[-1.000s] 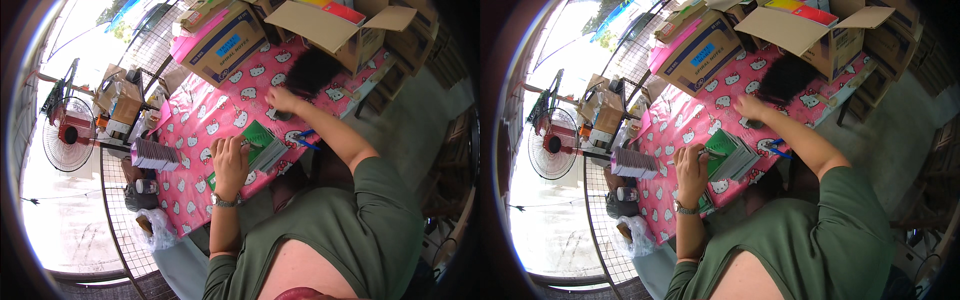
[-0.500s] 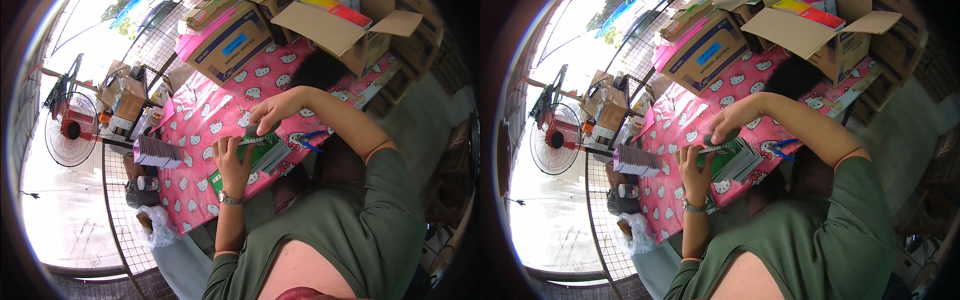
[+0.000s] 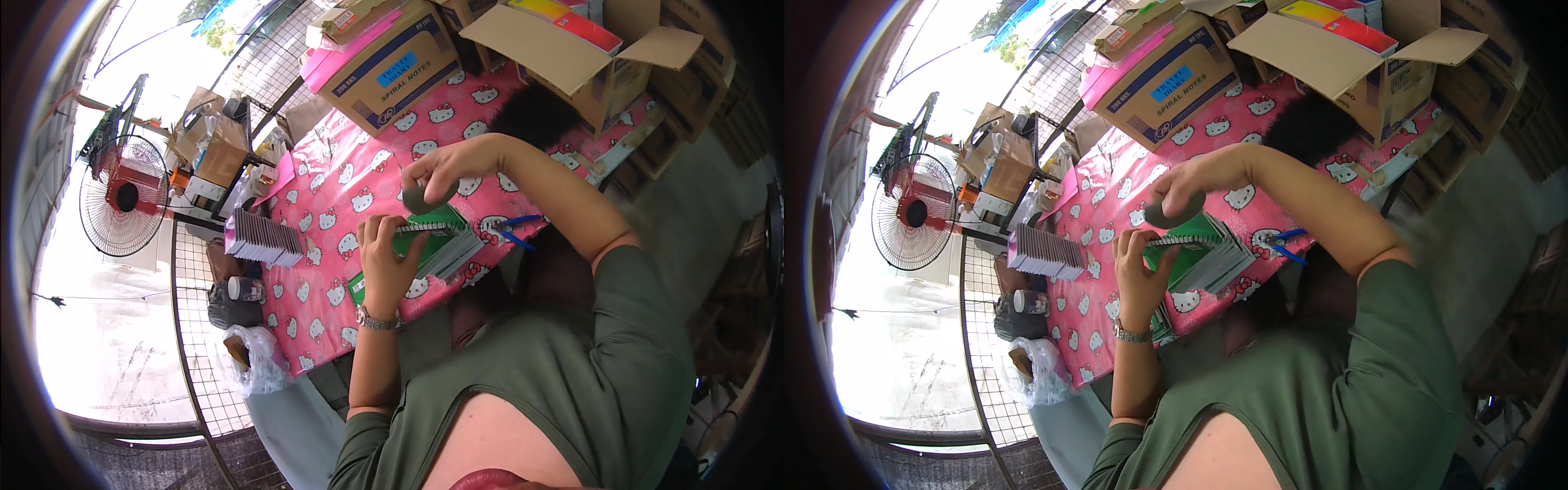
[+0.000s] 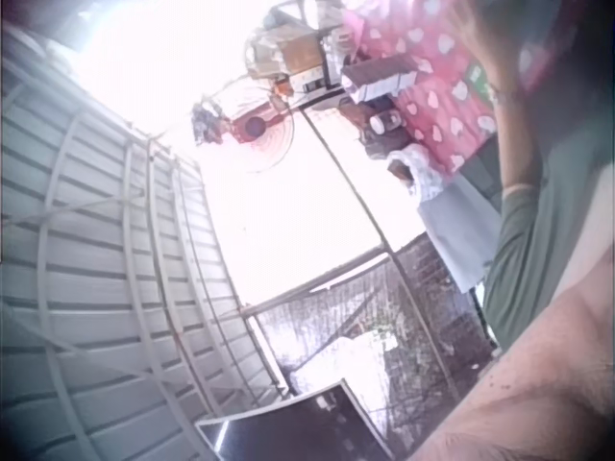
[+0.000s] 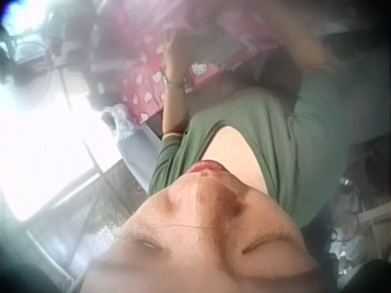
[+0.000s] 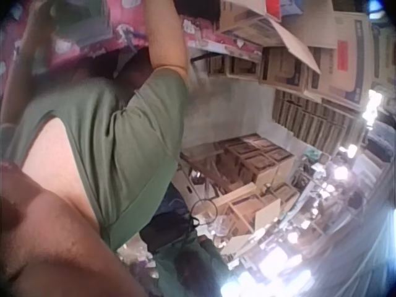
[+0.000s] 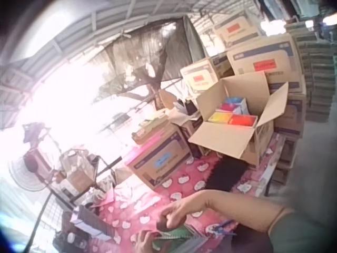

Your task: The person assembles notebooks by hand on a table, inserting wire coils into the punched edges of small green books.

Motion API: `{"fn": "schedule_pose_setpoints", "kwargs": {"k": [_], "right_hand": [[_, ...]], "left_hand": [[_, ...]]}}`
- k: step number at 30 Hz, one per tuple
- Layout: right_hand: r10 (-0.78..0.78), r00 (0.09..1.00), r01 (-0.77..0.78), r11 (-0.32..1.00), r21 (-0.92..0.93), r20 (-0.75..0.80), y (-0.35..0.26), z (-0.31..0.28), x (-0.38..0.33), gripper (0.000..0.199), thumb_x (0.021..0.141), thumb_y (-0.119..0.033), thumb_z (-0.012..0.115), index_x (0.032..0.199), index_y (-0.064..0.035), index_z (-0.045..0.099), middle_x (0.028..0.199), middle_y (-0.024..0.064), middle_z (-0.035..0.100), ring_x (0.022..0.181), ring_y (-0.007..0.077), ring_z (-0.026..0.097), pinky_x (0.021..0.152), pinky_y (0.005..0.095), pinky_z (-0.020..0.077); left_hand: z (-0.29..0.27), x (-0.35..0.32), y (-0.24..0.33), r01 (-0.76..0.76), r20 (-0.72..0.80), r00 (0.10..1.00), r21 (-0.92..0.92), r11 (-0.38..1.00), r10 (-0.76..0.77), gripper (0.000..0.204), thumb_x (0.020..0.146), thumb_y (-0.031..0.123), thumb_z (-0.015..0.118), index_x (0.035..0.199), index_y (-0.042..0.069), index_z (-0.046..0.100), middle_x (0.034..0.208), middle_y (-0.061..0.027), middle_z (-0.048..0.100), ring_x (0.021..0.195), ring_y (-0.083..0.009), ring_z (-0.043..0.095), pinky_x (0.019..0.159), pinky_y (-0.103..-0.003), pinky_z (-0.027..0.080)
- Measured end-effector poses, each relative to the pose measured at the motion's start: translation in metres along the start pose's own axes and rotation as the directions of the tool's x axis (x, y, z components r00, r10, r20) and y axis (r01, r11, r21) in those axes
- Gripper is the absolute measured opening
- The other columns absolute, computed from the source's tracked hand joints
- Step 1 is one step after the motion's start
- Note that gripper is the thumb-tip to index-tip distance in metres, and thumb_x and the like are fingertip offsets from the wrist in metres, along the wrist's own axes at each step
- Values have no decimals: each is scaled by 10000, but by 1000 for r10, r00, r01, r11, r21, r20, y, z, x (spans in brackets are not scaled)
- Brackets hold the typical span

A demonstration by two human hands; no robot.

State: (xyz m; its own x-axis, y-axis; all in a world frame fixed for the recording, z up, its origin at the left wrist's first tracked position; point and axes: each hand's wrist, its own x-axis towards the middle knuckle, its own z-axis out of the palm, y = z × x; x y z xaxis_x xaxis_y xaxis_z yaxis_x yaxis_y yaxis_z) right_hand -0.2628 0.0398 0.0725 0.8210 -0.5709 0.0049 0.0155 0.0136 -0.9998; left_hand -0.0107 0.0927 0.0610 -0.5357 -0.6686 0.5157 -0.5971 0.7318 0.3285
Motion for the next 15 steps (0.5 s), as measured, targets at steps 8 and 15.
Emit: {"fn": "schedule_pose_setpoints", "kwargs": {"k": [8,15], "right_hand": [[-169,986,160,954,255,13,-4,17,1,470,829,-397,741,1122,-53,613,1013,17,581,909,116,561,836,281,453],[10,1000,-9,998,-65,15,-13,1,12,440,844,-342,722,1152,-46,618,998,11,589,892,124,579,813,256,454]], "left_hand": [[0,-2,2,38,-3,999,-11,999,-38,354,744,167,825,981,38,596,956,-123,599,936,-333,546,819,-441,446],[-1,1,-2,111,-3,994,-125,986,-112,298,793,95,779,1016,1,606,992,-122,642,923,-268,619,809,-364,493]]}}
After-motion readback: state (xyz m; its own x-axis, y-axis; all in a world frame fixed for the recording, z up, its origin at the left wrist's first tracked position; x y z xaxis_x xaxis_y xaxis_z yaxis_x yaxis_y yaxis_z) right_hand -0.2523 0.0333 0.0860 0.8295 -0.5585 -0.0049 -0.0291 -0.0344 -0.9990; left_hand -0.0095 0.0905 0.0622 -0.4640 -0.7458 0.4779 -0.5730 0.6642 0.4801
